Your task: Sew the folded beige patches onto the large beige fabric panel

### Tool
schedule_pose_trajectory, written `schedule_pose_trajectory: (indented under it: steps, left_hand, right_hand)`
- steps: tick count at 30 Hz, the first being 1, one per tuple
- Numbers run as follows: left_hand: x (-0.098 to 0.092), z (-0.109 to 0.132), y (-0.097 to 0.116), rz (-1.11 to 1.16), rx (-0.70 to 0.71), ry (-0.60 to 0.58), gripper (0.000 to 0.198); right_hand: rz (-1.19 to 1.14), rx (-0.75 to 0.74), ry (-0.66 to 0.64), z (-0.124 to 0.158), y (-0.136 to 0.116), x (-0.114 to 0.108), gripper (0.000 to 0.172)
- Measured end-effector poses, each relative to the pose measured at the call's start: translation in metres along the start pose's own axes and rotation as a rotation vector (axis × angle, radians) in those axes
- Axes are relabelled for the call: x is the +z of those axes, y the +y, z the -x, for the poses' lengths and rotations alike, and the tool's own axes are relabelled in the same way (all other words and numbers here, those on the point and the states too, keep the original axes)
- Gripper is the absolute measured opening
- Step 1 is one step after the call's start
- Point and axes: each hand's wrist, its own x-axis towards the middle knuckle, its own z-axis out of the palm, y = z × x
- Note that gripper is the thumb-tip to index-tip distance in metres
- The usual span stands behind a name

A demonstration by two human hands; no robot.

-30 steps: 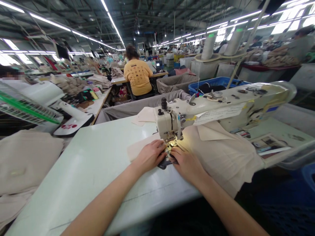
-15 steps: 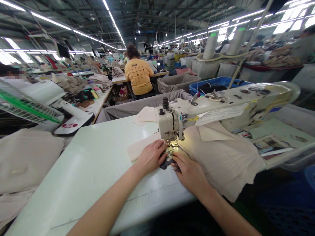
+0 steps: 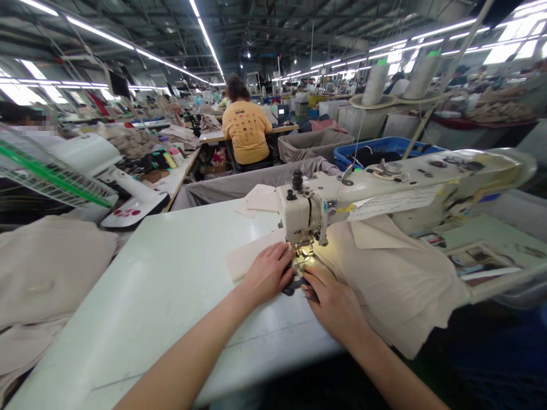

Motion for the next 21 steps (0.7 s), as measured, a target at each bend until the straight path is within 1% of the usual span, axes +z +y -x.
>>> schedule_pose_trajectory:
  steps: [3, 6, 9, 12, 14, 15, 17, 19, 21]
  left_hand:
    - [-0.001, -0.001, 0.002, -0.001, -0.016, 0.009, 0.038]
    - [-0.004, 0.005, 0.009, -0.016, -0.038, 0.002, 0.040]
    - [-0.010, 0.022, 0.025, -0.045, -0.070, -0.042, 0.044]
    - [-0.017, 0.043, 0.045, -0.071, -0.090, -0.106, 0.049]
    - [-0.021, 0.051, 0.053, -0.075, -0.103, -0.134, 0.050]
    - [-0.023, 0.052, 0.054, -0.073, -0.112, -0.140, 0.049]
    - [-0.028, 0.051, 0.049, -0.041, -0.125, -0.147, 0.042]
    - [-0.033, 0.046, 0.036, 0.042, -0.087, -0.164, 0.033]
    - [-0.038, 0.041, 0.020, 0.119, -0.020, -0.185, 0.032]
  right_hand:
    - [-0.004, -0.001, 0.036, 0.001, 0.000, 0.001, 0.028]
    - [0.004, 0.069, 0.100, 0.003, 0.002, 0.002, 0.025]
    - [0.017, 0.114, 0.140, 0.004, 0.004, 0.003, 0.025]
    - [0.021, 0.102, 0.132, 0.004, 0.005, 0.002, 0.026]
    - [0.021, 0.100, 0.124, 0.004, 0.005, 0.001, 0.026]
    - [0.019, 0.099, 0.121, 0.004, 0.004, 0.001, 0.026]
    - [0.008, 0.096, 0.121, 0.004, 0.004, 0.000, 0.026]
    - [-0.022, 0.089, 0.137, 0.005, 0.006, -0.001, 0.027]
    - [-0.074, 0.083, 0.165, 0.006, 0.008, -0.002, 0.030]
